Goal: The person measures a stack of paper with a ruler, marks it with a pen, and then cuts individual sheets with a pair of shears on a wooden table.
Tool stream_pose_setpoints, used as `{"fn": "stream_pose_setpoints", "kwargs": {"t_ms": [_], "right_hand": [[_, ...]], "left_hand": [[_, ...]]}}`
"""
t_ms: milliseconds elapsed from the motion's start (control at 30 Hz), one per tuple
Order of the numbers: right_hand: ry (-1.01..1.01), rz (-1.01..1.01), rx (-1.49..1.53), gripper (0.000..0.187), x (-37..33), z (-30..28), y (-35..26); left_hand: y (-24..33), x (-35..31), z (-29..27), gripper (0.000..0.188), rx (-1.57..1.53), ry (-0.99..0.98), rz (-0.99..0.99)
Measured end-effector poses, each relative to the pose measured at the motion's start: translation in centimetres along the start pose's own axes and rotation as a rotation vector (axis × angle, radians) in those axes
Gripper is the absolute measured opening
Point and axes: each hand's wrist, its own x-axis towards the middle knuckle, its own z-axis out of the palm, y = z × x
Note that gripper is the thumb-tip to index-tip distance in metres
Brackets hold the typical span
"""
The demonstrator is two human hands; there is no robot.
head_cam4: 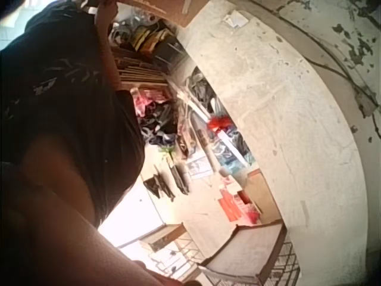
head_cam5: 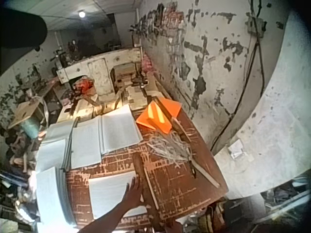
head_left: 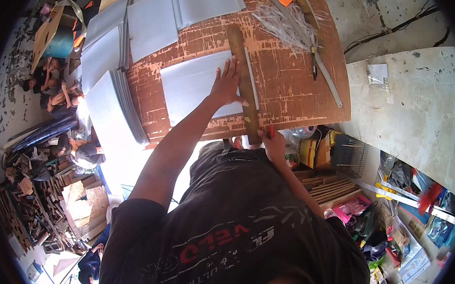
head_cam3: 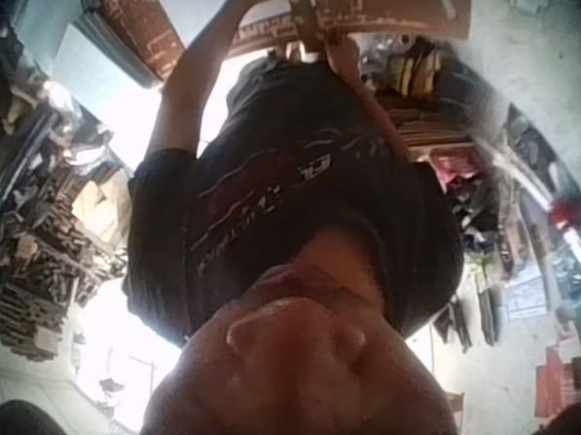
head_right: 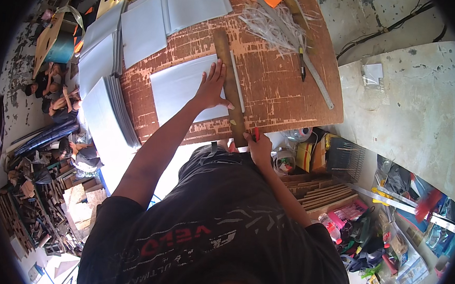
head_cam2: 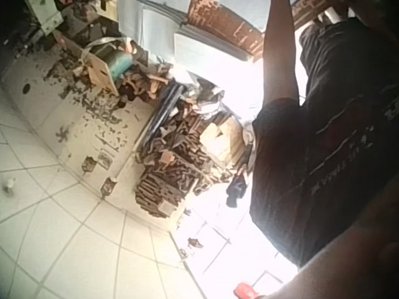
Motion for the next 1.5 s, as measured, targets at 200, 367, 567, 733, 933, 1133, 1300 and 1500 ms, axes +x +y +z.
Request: {"fn": "stream_pose_setpoints", "kwargs": {"t_ms": [200, 367, 567, 733, 933, 1133, 1300, 1500], "right_hand": [[0.042, -0.035, 0.013, 0.043, 0.1, 0.4, 0.4], [0.028, -0.071, -0.004, 0.039, 0.0, 0.2, 0.0], [-0.013, -0.07, 0.087, 0.035, -0.3, 0.1, -0.2], [-0.073, -0.11, 0.164, 0.032, 0.8, 0.2, 2.2], [-0.236, 0.03, 0.145, 0.032, -0.1, -2.5, 1.2], [-0.13, -0.071, 0.11, 0.034, 0.7, -3.7, 3.7], [-0.108, -0.127, 0.071, 0.036, 1.5, -5.5, 2.1], [-0.12, -0.16, 0.323, 0.029, 1.8, -7.8, 1.9]], "left_hand": [[-0.1, 0.1, 0.1, 0.149, -0.003, -0.006, 0.0], [-0.4, 0.4, 0.4, 0.154, 0.036, -0.013, -0.015], [0.4, 0.1, -0.1, 0.151, 0.04, -0.012, -0.039], [1.0, -0.2, -0.7, 0.148, 0.03, -0.034, -0.052], [3.0, 0.3, -1.1, 0.15, 0.145, -0.102, -0.171], [2.8, 0.3, -1.0, 0.151, 0.115, -0.068, -0.164], [2.9, -0.3, -1.1, 0.148, 0.174, -0.069, -0.185], [3.2, -0.3, -0.9, 0.152, 0.217, -0.069, -0.202]]}}
